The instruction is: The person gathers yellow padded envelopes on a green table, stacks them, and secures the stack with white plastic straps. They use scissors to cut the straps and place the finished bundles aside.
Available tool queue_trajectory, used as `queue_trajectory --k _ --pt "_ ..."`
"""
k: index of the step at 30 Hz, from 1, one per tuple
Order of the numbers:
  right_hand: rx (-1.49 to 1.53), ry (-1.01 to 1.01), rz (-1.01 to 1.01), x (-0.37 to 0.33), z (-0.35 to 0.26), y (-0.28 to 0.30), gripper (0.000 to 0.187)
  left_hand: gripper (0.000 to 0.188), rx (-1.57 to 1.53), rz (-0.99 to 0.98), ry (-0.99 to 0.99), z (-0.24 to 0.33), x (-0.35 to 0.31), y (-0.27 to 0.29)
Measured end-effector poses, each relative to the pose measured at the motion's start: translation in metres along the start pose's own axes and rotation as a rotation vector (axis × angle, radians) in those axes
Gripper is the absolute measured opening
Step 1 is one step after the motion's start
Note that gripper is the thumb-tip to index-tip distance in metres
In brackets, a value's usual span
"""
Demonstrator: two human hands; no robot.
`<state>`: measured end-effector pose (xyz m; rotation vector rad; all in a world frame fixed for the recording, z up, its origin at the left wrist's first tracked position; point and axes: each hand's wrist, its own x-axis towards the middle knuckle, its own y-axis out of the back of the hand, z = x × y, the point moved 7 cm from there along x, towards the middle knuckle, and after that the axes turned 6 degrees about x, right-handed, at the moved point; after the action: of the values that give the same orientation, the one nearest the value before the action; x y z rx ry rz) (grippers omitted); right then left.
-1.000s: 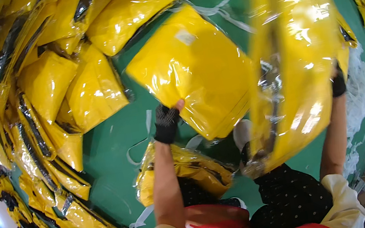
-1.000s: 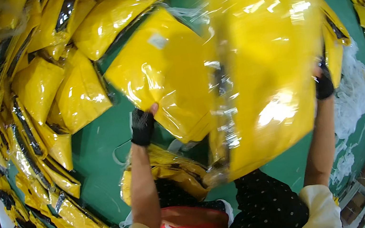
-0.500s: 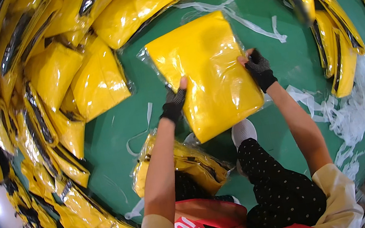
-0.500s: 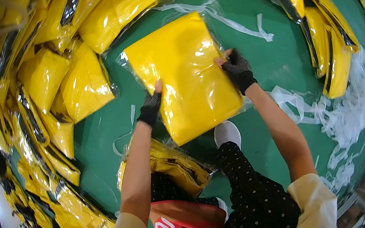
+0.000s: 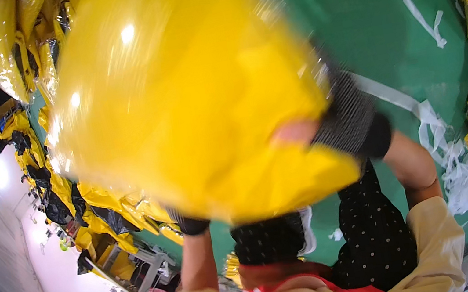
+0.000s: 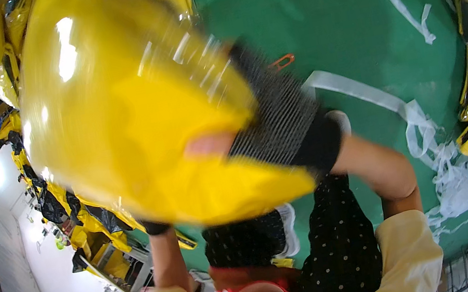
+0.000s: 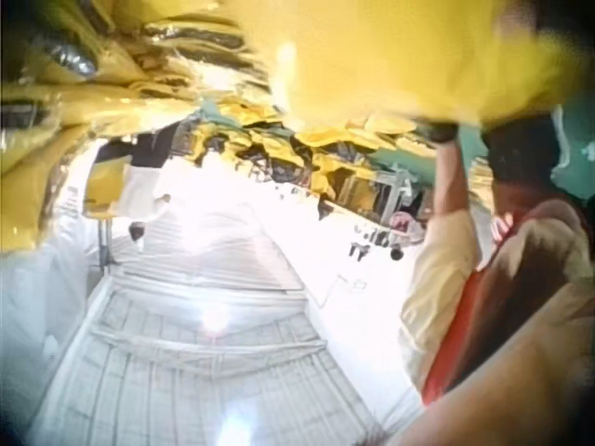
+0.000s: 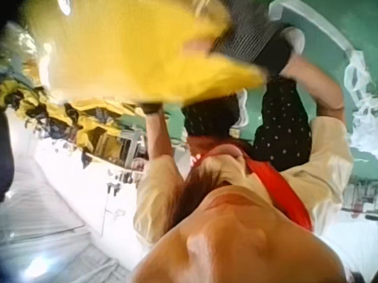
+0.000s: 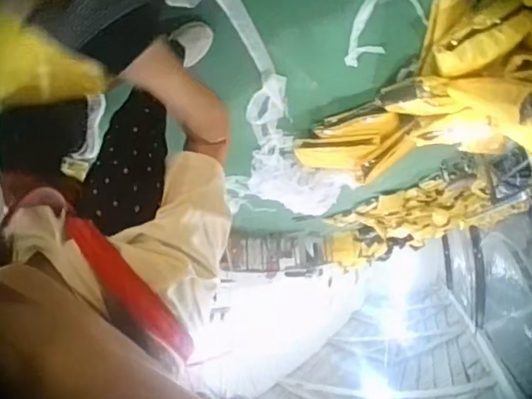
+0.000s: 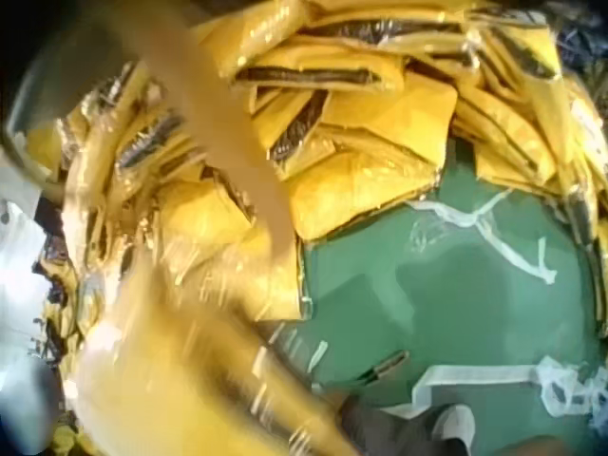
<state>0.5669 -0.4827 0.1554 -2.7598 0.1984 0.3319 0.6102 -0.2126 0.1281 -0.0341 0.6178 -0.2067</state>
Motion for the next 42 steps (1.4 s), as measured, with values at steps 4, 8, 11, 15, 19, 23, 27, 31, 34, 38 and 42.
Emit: queue_trajectory --k 4,8,11,15,19,23,27,31,34,38,42 --pt "-0.175 -0.279 -0.278 -0.044 0.050 -0.090 0.087 0.062 0.018 0.305 0.164 -0.073 -0.094 0.109" --pt "-0.382 -0.177 -0.192 -0.068 0.079 -0.092 0.085 0.063 -0.082 0.415 0.309 -0.146 -0.134 0.124" --pt "-0.310 -0.240 -0.180 -0.078 0.150 -0.085 0.079 0.064 -0.059 0.431 0.389 -0.172 -0.119 0.125" --pt "-0.362 -0.307 -0.182 -0.068 0.159 -0.079 0.078 0.065 0.470 0.559 0.227 -0.105 -0.120 0.135" --pt "-0.460 -0.311 -0.238 -0.053 0.148 -0.086 0.082 0.065 1.367 0.203 -0.466 0.033 -0.036 0.016" --pt "-0.574 -0.489 -0.228 -0.050 0.167 -0.080 0.091 0.067 1.524 0.034 -0.493 0.028 0.030 -0.018" --pt "-0.842 -0.745 -0.275 -0.050 0.185 -0.078 0.094 0.064 1.590 0.008 -0.405 0.020 0.046 -0.016" --pt "-1.029 -0.807 -0.244 -0.043 0.201 -0.072 0.082 0.065 1.557 -0.004 -0.436 -0.006 0.061 -0.001" --pt "-0.864 -0.840 -0.186 -0.025 0.187 -0.069 0.072 0.063 1.530 -0.029 -0.382 -0.029 0.076 0.009" --pt "-0.964 -0.682 -0.055 -0.018 0.184 -0.060 0.068 0.063 1.618 -0.012 -0.376 -0.033 0.085 0.001" --pt "-1.042 -0.749 -0.008 -0.023 0.207 -0.053 0.064 0.064 1.591 -0.016 -0.416 -0.052 0.095 0.011"
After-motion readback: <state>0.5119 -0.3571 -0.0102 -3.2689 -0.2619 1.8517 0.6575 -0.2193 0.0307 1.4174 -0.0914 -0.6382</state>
